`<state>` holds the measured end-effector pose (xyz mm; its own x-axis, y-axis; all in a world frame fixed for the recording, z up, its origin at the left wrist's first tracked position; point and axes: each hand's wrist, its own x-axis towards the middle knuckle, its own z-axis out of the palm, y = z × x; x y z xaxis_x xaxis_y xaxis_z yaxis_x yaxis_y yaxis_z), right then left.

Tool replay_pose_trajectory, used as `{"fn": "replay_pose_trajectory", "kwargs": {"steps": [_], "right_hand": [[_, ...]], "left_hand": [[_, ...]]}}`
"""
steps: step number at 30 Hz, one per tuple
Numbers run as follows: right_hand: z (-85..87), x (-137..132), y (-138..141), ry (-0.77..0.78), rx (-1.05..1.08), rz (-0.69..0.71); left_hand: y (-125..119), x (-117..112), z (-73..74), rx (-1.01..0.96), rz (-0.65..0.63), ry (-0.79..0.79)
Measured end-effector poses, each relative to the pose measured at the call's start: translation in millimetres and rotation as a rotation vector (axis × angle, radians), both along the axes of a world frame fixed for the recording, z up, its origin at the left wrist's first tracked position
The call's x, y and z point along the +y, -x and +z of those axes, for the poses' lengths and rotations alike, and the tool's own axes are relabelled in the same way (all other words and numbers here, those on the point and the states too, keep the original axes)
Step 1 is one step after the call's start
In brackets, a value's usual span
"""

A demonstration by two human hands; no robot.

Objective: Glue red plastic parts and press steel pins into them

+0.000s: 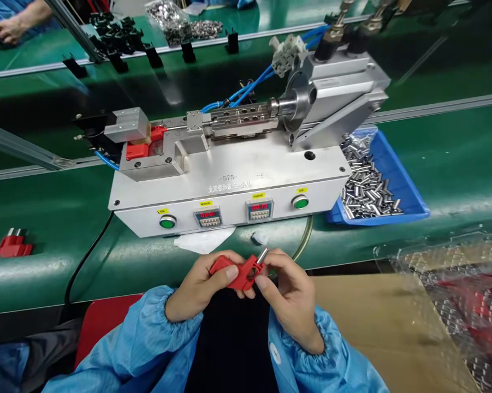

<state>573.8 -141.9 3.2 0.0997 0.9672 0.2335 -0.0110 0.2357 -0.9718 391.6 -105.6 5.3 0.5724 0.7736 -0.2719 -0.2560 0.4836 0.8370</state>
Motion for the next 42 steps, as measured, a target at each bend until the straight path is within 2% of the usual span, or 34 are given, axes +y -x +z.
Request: {"fn": "replay_pose_trajectory", "kwargs": {"steps": [8,14,21,30,35,42], "right_hand": [[3.2,-3.6,5.4,0.039,0.047,-0.03],[-0.6,-5.9,3.4,0.052,0.051,-0.047],[-2.8,-0.4,8.5,0.056,0.021,-0.022],[-5.5,-3.7,4.5,0.037,-0.042,-0.053],[-5.7,-6.9,1.4,-0.03,-0.029,-0.064],[-7.1,-3.4,4.5,0.014,-0.021,-0.026]], "left_hand": [[1.8,1.9,-0.4,-0.063,-0.05,0.027],[-1.6,3.7,-3.6,-0.061,-0.1,0.017],[6.3,-2.1,-6.3,-0.065,-0.079,-0.04],[7.5,-1.7,-12.0,-0.095,-0.119,0.124],[4.7,-0.2,-12.5,-0.122,-0.15,0.073],[11.9,-3.4,-13.0,-0.087,-0.148,-0.028]]}}
